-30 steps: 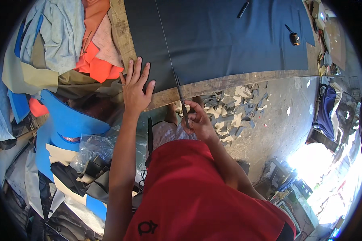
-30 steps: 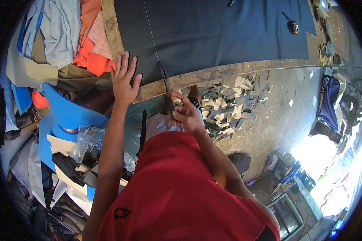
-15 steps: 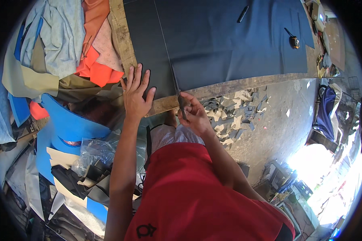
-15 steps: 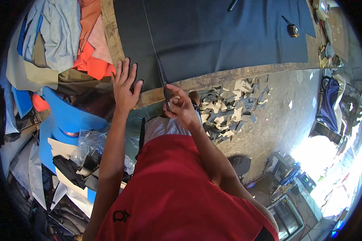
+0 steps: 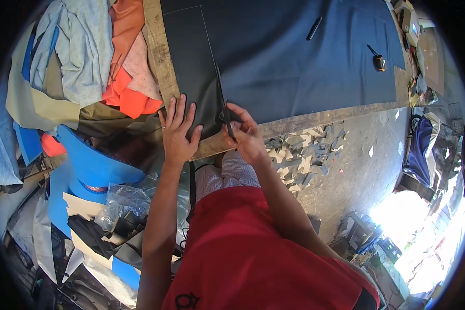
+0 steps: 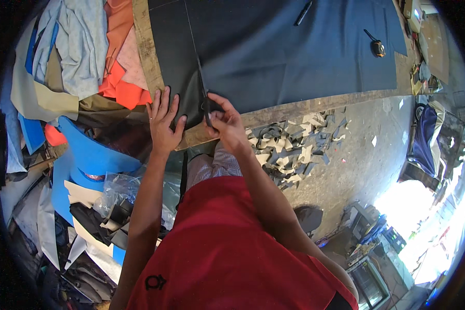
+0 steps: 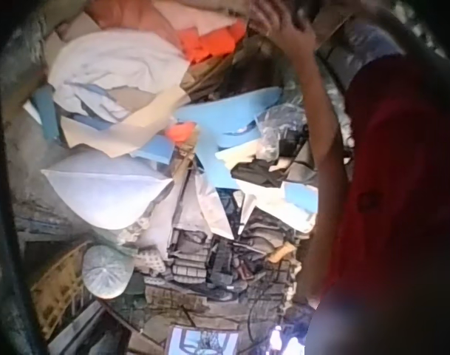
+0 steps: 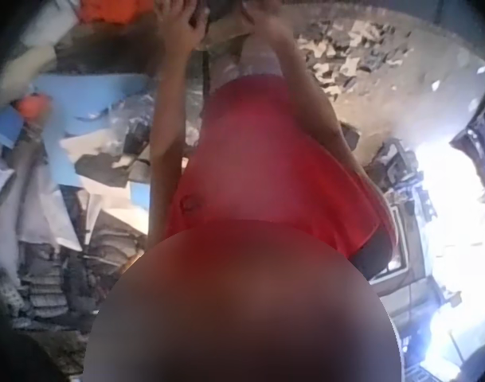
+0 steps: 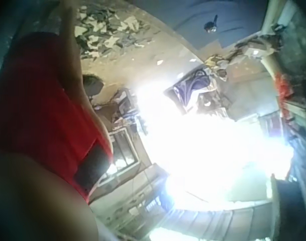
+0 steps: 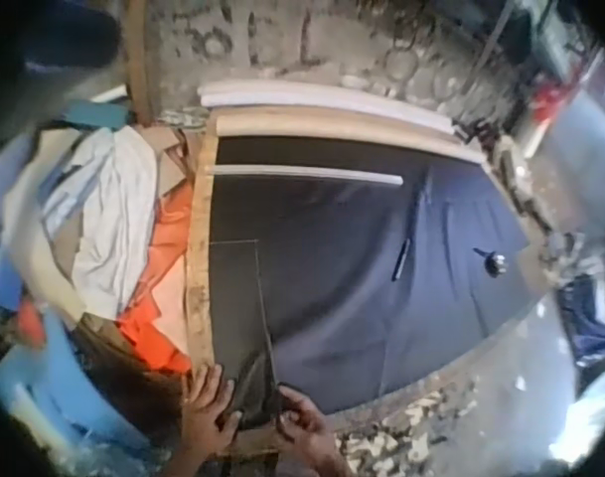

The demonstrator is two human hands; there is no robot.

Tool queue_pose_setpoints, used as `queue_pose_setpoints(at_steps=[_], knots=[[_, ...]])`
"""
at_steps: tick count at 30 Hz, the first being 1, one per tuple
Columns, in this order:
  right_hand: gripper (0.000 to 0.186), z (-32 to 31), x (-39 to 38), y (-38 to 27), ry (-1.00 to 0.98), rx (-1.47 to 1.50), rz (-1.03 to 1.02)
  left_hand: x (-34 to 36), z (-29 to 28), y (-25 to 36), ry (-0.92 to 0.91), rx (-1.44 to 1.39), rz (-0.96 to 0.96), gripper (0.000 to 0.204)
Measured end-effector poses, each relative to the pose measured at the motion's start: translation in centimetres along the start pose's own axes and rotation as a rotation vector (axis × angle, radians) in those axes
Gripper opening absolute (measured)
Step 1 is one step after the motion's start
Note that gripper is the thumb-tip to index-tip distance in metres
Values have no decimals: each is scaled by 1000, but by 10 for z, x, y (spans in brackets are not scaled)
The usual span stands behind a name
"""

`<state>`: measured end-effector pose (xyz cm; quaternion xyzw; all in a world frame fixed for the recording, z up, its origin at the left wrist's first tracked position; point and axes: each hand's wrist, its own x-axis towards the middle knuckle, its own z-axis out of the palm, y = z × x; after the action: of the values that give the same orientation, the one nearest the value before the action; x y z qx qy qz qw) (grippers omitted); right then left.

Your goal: Measure and cut pieces of black fabric material using a measuring tape, ruler, and scissors.

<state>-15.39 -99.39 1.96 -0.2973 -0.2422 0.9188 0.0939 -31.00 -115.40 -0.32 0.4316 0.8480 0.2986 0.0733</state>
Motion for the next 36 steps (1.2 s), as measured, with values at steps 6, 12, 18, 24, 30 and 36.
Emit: queue_pose_setpoints(at_steps=[6, 12, 18, 24, 30, 36], knots=[[60, 6, 18, -10, 12, -38, -21, 2, 0, 0, -7, -20, -7, 64], [59, 17, 36, -31, 32, -56, 24, 3, -1, 0, -21, -33, -25, 63], [58, 25, 62, -39, 12, -23, 6, 3, -3, 1, -55, -34, -43, 63], [59, 22, 69, -43, -1, -1, 56, 3, -6, 0, -84, -26, -52, 62], [61, 34, 110, -54, 21, -11, -8, 5, -4, -2, -102, -6, -47, 63], [61, 33, 122, -58, -14, 32, 11, 4, -3, -3, -103, -23, -67, 67]])
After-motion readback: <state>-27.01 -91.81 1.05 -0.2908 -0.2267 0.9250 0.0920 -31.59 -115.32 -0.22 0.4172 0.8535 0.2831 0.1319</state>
